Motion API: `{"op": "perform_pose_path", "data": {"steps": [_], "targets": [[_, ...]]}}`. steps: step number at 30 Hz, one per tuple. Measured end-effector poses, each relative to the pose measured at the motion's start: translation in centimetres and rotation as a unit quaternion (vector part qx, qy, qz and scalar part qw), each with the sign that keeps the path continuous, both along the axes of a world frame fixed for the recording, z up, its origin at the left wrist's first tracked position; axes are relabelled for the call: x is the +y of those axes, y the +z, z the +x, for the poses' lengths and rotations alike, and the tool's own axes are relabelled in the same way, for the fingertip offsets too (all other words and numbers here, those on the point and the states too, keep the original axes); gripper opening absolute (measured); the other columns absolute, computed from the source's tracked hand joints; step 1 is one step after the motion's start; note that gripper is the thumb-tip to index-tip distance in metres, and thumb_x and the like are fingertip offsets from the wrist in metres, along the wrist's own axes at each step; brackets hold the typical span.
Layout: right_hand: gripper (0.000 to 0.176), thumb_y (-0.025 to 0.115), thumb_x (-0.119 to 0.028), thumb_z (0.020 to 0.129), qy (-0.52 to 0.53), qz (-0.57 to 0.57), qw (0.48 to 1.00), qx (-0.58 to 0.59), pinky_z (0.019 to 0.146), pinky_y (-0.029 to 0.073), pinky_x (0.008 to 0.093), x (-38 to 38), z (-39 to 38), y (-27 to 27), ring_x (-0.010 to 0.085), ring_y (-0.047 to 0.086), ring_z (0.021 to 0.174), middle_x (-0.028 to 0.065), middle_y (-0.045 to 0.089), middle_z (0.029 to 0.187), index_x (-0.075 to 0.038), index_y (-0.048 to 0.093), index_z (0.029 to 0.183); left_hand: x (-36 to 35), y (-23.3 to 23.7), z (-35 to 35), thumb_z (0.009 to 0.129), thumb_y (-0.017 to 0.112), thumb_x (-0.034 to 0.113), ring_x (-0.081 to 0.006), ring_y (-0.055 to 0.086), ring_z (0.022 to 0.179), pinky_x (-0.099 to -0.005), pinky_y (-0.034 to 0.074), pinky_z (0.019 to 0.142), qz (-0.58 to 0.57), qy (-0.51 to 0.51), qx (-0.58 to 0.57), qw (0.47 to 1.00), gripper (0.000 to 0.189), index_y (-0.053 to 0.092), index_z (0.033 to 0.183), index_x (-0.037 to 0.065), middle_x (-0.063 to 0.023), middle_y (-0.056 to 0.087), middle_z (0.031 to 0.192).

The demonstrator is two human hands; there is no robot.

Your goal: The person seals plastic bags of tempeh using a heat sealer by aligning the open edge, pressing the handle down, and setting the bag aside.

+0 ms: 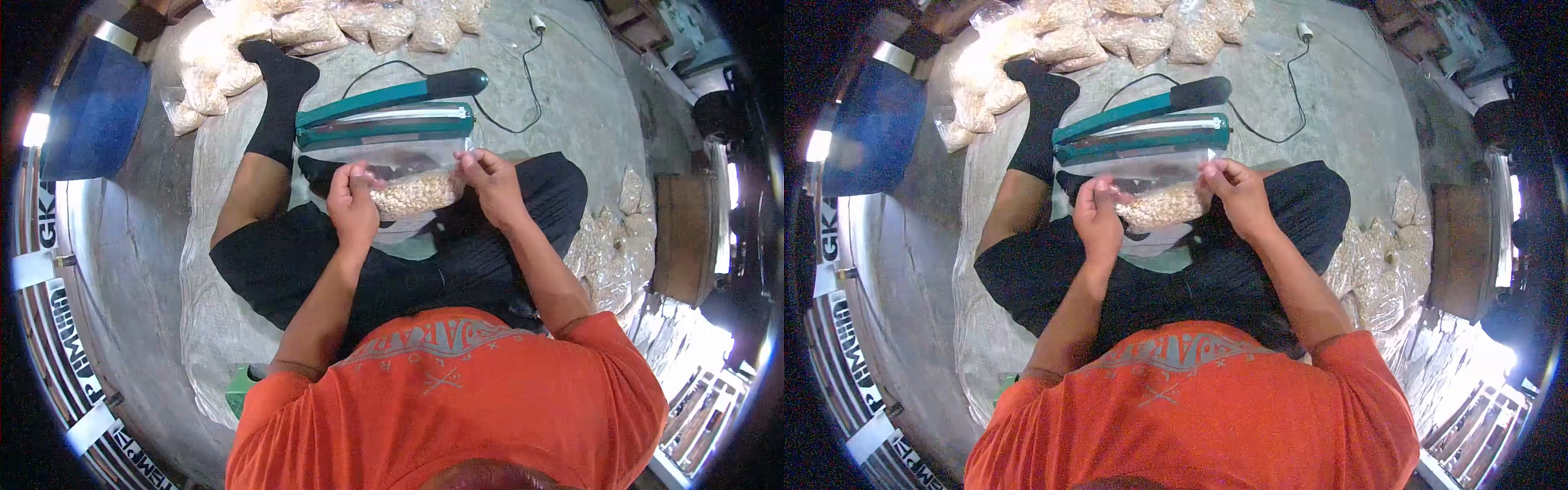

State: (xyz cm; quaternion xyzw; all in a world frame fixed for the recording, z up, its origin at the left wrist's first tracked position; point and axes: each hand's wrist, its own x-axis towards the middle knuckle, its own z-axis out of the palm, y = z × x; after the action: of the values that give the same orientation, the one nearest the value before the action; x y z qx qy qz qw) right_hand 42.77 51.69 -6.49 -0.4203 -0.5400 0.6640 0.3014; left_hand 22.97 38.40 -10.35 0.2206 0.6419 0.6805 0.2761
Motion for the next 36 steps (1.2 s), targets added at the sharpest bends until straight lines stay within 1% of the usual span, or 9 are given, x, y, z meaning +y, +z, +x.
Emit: {"op": "perform_pose_path", "data": {"steps": [3,9,13,18,20,28,30,32,36], "targets": [[0.019,0.071,-0.020,0.099,0.012,-0.013,0.999,-0.039,0.084,0.051,0.0269,0.9,-0.6,1.2,0.0096,0.063,0.088,0.0023,0.070,0.095,-0.002,0.071,0.104,0.9,-0.2,-0.6,0.107,0.056,0.022,-0.0120,0.066,0.074,-0.0272,0.053,0.075,0.041,-0.002,0.005,0.999,0.025,0.062,0.110,-0.003,-0.0042,0.065,0.084],[0.021,0.069,-0.022,0.100,0.033,0.033,0.986,-0.161,0.081,0.051,0.0273,1.7,-1.9,3.2,0.0099,0.062,0.086,0.0010,0.070,0.095,-0.002,0.072,0.102,0.7,0.6,-2.5,0.108,0.053,0.019,-0.0140,0.069,0.077,-0.0290,0.056,0.072,0.026,-0.049,-0.083,0.995,0.025,0.062,0.112,-0.004,-0.0047,0.065,0.082],[0.018,0.067,-0.018,0.101,-0.015,-0.013,0.999,-0.051,0.080,0.050,0.0267,2.4,-1.0,-0.3,0.0090,0.062,0.084,0.0007,0.070,0.090,-0.001,0.073,0.105,1.1,0.7,-3.3,0.107,0.055,0.019,-0.0145,0.069,0.078,-0.0294,0.058,0.072,0.018,-0.091,-0.011,0.996,0.025,0.063,0.113,-0.004,-0.0055,0.065,0.084],[0.015,0.068,-0.017,0.100,-0.025,0.021,0.997,-0.065,0.085,0.050,0.0252,1.3,-0.9,0.8,0.0077,0.063,0.089,0.0006,0.071,0.094,-0.002,0.071,0.099,1.4,0.5,-2.8,0.107,0.055,0.019,-0.0135,0.068,0.075,-0.0280,0.057,0.072,0.035,-0.063,-0.035,0.997,0.025,0.063,0.115,-0.003,-0.0062,0.065,0.087],[0.016,0.072,-0.016,0.097,-0.014,0.081,0.992,-0.096,0.075,0.051,0.0246,1.2,0.2,0.1,0.0079,0.062,0.078,0.0013,0.071,0.086,0.000,0.074,0.099,0.9,0.8,-1.5,0.108,0.055,0.021,-0.0134,0.068,0.073,-0.0270,0.056,0.070,0.008,-0.014,0.005,1.000,0.025,0.063,0.115,-0.002,-0.0065,0.065,0.087],[0.021,0.068,-0.021,0.100,0.004,0.038,0.999,-0.034,0.070,0.050,0.0248,1.0,2.1,2.5,0.0086,0.062,0.075,0.0009,0.069,0.082,0.000,0.073,0.100,0.7,5.0,0.3,0.105,0.059,0.021,-0.0163,0.068,0.064,-0.0287,0.057,0.060,-0.048,0.034,0.032,0.998,0.026,0.063,0.111,-0.004,-0.0090,0.065,0.085],[0.023,0.065,-0.022,0.102,0.016,0.045,0.998,-0.049,0.069,0.049,0.0254,2.8,1.7,1.7,0.0098,0.061,0.073,0.0008,0.068,0.082,-0.001,0.072,0.102,2.0,4.8,-0.8,0.105,0.060,0.019,-0.0169,0.068,0.065,-0.0301,0.057,0.059,-0.080,0.004,-0.027,0.996,0.025,0.063,0.108,-0.006,-0.0101,0.065,0.085],[0.022,0.064,-0.022,0.103,0.017,-0.096,0.995,-0.027,0.063,0.046,0.0237,4.4,0.8,-0.3,0.0084,0.061,0.070,-0.0002,0.067,0.080,-0.001,0.071,0.103,3.1,3.4,-1.4,0.104,0.061,0.018,-0.0175,0.067,0.063,-0.0317,0.058,0.057,-0.085,0.002,-0.025,0.996,0.024,0.063,0.106,-0.006,-0.0102,0.064,0.085],[0.022,0.063,-0.022,0.103,-0.003,-0.088,0.996,-0.024,0.057,0.043,0.0216,4.9,-0.2,-1.1,0.0069,0.058,0.064,-0.0004,0.066,0.078,-0.002,0.070,0.100,4.4,0.5,-2.3,0.103,0.061,0.017,-0.0176,0.064,0.062,-0.0327,0.059,0.057,-0.094,-0.014,-0.075,0.993,0.022,0.064,0.106,-0.005,-0.0087,0.062,0.085]]}}
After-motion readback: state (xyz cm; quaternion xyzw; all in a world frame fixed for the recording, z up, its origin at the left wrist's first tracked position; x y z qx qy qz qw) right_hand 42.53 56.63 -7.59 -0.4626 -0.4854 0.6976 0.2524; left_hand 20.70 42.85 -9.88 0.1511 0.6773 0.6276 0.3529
